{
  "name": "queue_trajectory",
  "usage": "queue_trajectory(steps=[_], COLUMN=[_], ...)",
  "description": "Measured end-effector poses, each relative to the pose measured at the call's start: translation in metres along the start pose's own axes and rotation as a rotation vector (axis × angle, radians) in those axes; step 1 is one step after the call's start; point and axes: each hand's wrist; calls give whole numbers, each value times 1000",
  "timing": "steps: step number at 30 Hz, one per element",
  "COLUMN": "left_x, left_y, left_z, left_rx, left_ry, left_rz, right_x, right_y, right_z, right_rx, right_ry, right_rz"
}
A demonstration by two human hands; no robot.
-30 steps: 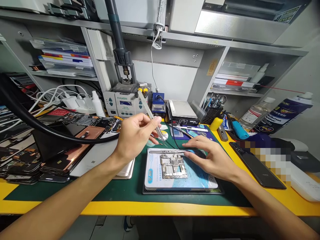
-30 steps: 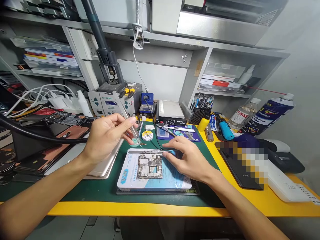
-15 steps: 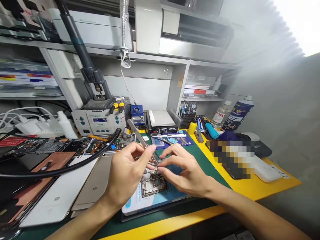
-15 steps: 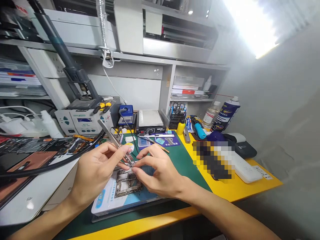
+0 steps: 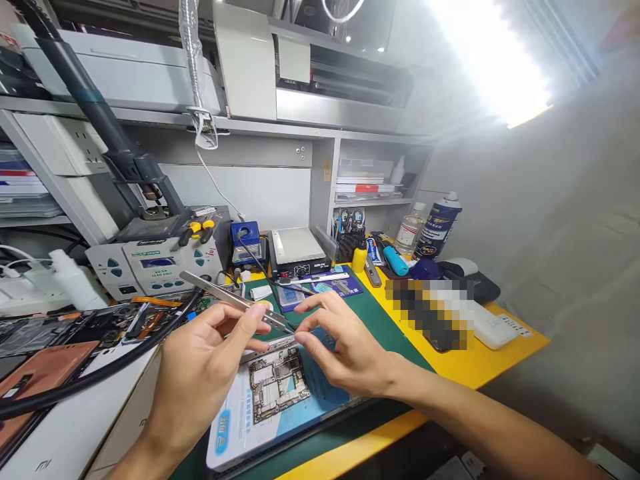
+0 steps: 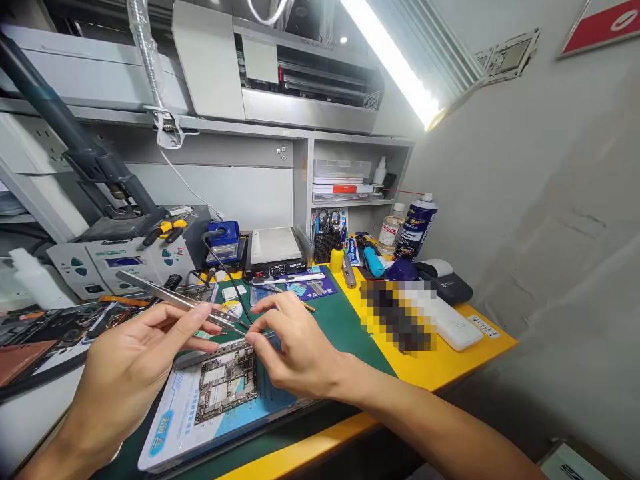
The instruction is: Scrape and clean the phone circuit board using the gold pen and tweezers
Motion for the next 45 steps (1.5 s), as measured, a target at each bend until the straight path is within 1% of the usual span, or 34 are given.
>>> queue_trajectory(steps=[8,15,19,27,31,37,42,45], left_x=[0,10,12,12,10,2,5,9], left_y=[-3,-14,-18,-16,-16,-12,-9,-9], left_z=[2,6,11,10,11,5,2,3], left_rx=[20,45,66,75,80,56,28,25], left_ry=[21,25,30,39,34,-20,-28,-64], left_rz=[-43,-155,-203,-247,-250,-218,-196,-260], right_x=[1,4,4,3,2,-5,-1,4], right_y=[4,5,5,-1,-4,-4,-6,-7], right_z=[1,3,3,3,3,2,2,3], right_rx=[-16,-39,-70,-79,-23,76,60,23], right_ry=[-6,19,29,11,8,51,105,127], right_rz=[17,82,124,155,162,116,126,176])
Point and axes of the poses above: each hand's wrist, its own z-axis towards the middle knuckle, its own x-axis out of the back of the hand, y = z × x, and after that the axes turned 3 degrees about -x, right-handed
